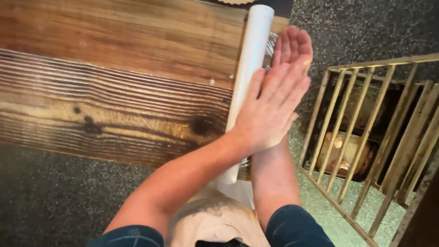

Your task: The person wraps individual pies in plastic wrap on a wooden board. They pull plastic wrap from a roll, place a pie on it, cover the pie, smooth the wrap, and set the wrapped pie aside. The process is repeated for multiple pies.

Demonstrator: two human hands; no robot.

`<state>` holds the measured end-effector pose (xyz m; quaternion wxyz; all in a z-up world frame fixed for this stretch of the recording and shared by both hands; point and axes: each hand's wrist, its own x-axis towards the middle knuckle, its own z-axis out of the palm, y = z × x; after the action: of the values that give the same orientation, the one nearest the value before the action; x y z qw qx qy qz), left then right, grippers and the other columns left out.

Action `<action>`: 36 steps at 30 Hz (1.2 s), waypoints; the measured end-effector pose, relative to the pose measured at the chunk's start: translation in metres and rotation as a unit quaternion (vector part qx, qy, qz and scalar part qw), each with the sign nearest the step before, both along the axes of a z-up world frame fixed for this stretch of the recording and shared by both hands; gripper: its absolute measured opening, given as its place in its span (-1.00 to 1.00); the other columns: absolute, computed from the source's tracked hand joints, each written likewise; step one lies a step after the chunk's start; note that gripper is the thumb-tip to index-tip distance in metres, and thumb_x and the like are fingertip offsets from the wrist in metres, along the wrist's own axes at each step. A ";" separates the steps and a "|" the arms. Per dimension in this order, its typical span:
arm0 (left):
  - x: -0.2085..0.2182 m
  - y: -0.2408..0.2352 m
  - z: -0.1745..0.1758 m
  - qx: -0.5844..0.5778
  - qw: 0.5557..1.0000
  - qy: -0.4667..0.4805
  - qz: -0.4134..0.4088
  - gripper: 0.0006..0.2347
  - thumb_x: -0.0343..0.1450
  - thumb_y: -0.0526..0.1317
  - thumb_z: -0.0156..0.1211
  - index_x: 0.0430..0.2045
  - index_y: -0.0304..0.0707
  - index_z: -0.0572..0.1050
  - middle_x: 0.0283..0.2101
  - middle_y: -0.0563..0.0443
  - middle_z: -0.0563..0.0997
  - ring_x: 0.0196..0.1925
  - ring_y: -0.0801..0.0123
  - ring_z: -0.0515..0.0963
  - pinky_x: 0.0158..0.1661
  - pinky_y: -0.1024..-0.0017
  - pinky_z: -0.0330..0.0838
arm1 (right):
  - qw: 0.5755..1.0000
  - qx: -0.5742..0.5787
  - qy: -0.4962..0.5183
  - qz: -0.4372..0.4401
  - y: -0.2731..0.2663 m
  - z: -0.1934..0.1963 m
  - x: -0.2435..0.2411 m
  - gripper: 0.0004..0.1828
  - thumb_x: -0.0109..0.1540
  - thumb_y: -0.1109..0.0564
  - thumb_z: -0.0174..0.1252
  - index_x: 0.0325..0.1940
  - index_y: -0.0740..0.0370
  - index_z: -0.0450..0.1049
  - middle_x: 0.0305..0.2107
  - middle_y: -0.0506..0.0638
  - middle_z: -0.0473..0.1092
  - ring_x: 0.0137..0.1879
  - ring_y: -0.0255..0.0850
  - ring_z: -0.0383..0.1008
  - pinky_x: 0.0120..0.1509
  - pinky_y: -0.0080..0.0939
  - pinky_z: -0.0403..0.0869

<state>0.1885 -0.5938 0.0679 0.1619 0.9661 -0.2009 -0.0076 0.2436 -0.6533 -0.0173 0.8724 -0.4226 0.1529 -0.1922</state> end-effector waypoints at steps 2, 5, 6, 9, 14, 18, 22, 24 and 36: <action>-0.015 0.024 -0.045 0.040 0.991 -0.121 -0.045 -0.09 0.37 0.24 0.63 0.53 -0.13 0.20 0.56 -0.03 -0.07 0.60 0.09 -0.06 0.49 -0.15 -0.05 | 0.980 -0.051 -0.147 0.124 -0.021 -0.034 0.002 -0.43 0.54 -0.15 -0.23 0.51 0.27 0.13 0.42 0.28 0.18 0.58 0.16 0.17 0.74 0.08 0.14; -0.031 0.147 -0.074 -0.017 1.000 -0.016 -0.001 -0.53 0.55 -0.01 -0.27 0.38 -0.03 0.24 0.47 0.10 0.31 0.51 0.36 0.28 0.28 -0.37 -0.25 | 0.980 -0.132 -0.131 0.073 -0.016 -0.040 0.006 -0.56 0.53 -0.02 -0.13 0.36 0.34 0.22 0.27 0.36 0.29 0.45 0.25 0.29 0.62 0.18 0.30; -0.051 0.214 -0.074 0.132 0.984 -0.065 0.100 -0.69 0.49 -0.06 -0.06 0.10 -0.01 0.42 0.15 -0.03 0.51 0.47 0.08 0.38 0.29 -0.35 -0.07 | 0.985 -0.107 -0.124 0.061 -0.017 -0.045 0.006 -0.60 0.54 -0.02 -0.09 0.37 0.27 0.26 0.25 0.31 0.33 0.42 0.18 0.32 0.59 0.15 0.30; -0.107 0.359 -0.046 0.322 0.901 -0.066 0.284 -0.81 0.46 -0.13 0.16 -0.10 0.04 0.65 -0.15 -0.05 0.72 0.30 -0.01 0.55 0.28 -0.16 0.13 | 0.982 -0.100 -0.153 0.052 -0.017 -0.049 0.013 -0.61 0.53 -0.02 0.02 0.35 0.23 0.31 0.22 0.25 0.36 0.40 0.08 0.35 0.56 0.13 0.32; -0.109 0.374 0.014 0.235 0.907 -0.144 0.320 -0.71 0.48 -0.22 0.17 0.02 -0.31 0.70 -0.34 -0.12 0.52 -0.33 0.14 0.49 -0.31 0.23 0.25 | 0.978 -0.129 -0.141 0.088 -0.016 -0.042 0.012 -0.61 0.49 -0.09 0.04 0.31 0.15 0.31 0.21 0.17 0.35 0.39 0.05 0.35 0.55 0.15 0.35; -0.082 0.351 -0.039 0.070 0.964 -0.030 0.254 -0.52 0.49 -0.03 0.06 0.33 -0.13 0.32 0.36 -0.22 0.28 0.36 -0.15 0.30 0.21 -0.23 0.07 | 0.977 -0.181 -0.092 0.067 -0.011 -0.028 0.011 -0.51 0.43 -0.22 0.08 0.27 0.13 0.32 0.19 0.17 0.36 0.38 0.12 0.37 0.53 0.21 0.40; -0.085 0.417 -0.047 0.291 0.896 -0.146 0.302 -0.66 0.51 0.03 0.01 0.07 -0.04 0.56 0.22 -0.24 0.52 0.18 0.00 0.53 -0.22 -0.11 0.43 | 0.965 -0.239 -0.084 0.070 -0.005 -0.015 0.008 -0.43 0.43 -0.32 0.06 0.29 0.12 0.30 0.21 0.21 0.31 0.40 0.16 0.32 0.55 0.24 0.34; -0.092 0.428 -0.020 0.202 0.899 -0.043 0.385 -0.59 0.56 -0.01 -0.12 0.24 -0.17 0.41 0.33 -0.32 0.37 0.28 -0.09 0.40 0.00 -0.19 0.26 | 0.965 -0.242 -0.077 0.069 -0.009 -0.018 0.006 -0.41 0.42 -0.34 0.03 0.30 0.13 0.30 0.22 0.22 0.31 0.40 0.17 0.31 0.55 0.25 0.34; -0.090 0.448 -0.021 0.088 0.853 0.181 0.482 -0.45 0.58 -0.01 -0.09 0.51 0.03 -0.01 0.18 -0.35 0.46 0.05 -0.25 0.53 -0.14 -0.27 0.47 | 0.965 -0.232 -0.091 0.077 -0.006 -0.009 0.006 -0.36 0.41 -0.38 0.03 0.31 0.14 0.30 0.23 0.24 0.29 0.41 0.18 0.29 0.55 0.24 0.32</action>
<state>0.0983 -0.1457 0.0470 0.0931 0.9337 0.3239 -0.1209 0.2501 -0.6593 -0.0263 0.7726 -0.6050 -0.0087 -0.1923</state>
